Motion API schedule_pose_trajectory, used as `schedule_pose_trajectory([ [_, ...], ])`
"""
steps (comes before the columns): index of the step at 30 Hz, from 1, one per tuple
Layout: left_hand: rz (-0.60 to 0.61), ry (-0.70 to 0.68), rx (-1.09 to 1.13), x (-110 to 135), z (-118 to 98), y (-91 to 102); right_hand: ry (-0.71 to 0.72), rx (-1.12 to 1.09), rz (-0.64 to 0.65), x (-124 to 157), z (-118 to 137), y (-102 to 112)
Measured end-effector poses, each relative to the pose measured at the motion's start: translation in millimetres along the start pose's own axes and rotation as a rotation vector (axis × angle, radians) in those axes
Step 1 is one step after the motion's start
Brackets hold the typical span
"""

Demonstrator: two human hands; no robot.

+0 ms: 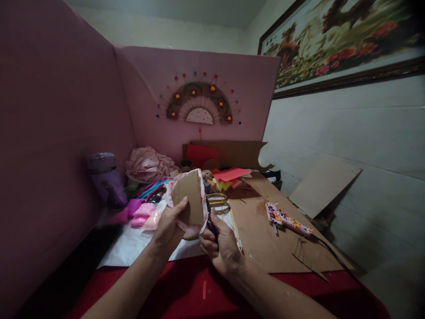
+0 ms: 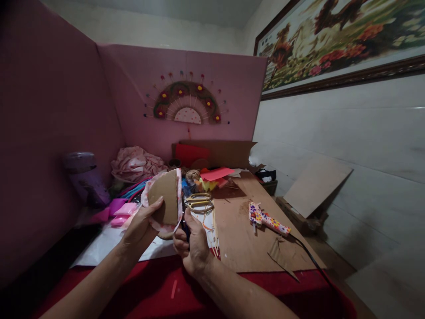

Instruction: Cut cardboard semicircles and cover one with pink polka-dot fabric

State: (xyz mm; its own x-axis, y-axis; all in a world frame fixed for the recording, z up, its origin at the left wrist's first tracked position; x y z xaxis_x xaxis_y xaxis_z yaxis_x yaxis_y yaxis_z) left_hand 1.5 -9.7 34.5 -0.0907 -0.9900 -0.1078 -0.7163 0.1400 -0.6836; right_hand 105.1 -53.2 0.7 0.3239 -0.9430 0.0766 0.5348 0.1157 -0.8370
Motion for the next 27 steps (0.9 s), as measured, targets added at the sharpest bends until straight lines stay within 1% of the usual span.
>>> schedule_pose_trajectory([
  [6, 0.011, 0.014, 0.005, 0.5, 1.2, 0.1, 0.039, 0.022, -0.055, -0.7, -1.1, 0.1],
  [9, 0.001, 0.015, -0.011, 0.6, 0.6, 0.5, 0.048, 0.028, -0.045, -0.4, 0.4, -0.7],
  [15, 0.036, 0.030, -0.040, -0.4, -2.3, 0.2, 0.015, 0.075, 0.014, 1.8, 2.4, -2.8],
  [21, 0.008, 0.021, -0.036, 0.5, -3.9, -1.2, -0.054, 0.100, 0.004, 2.2, 2.7, -2.4],
  [27, 0.037, 0.040, -0.035, 1.7, -1.9, -1.8, -0.040, 0.073, -0.005, 0.6, 5.1, -1.0],
])
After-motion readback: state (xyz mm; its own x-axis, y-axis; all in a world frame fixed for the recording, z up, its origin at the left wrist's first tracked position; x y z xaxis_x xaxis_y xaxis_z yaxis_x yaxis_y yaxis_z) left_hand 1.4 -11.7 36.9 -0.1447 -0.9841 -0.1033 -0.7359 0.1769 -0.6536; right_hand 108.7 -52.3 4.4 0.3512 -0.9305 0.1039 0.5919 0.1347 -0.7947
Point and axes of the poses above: each hand's wrist, its own x-axis away from the middle knuckle, its own y-axis out of the back of the hand, z = x × y, the point moved 2 cm from there along -x, towards the middle knuckle, and after that the axes turned 4 degrees about -y, right-handed, at the moved point
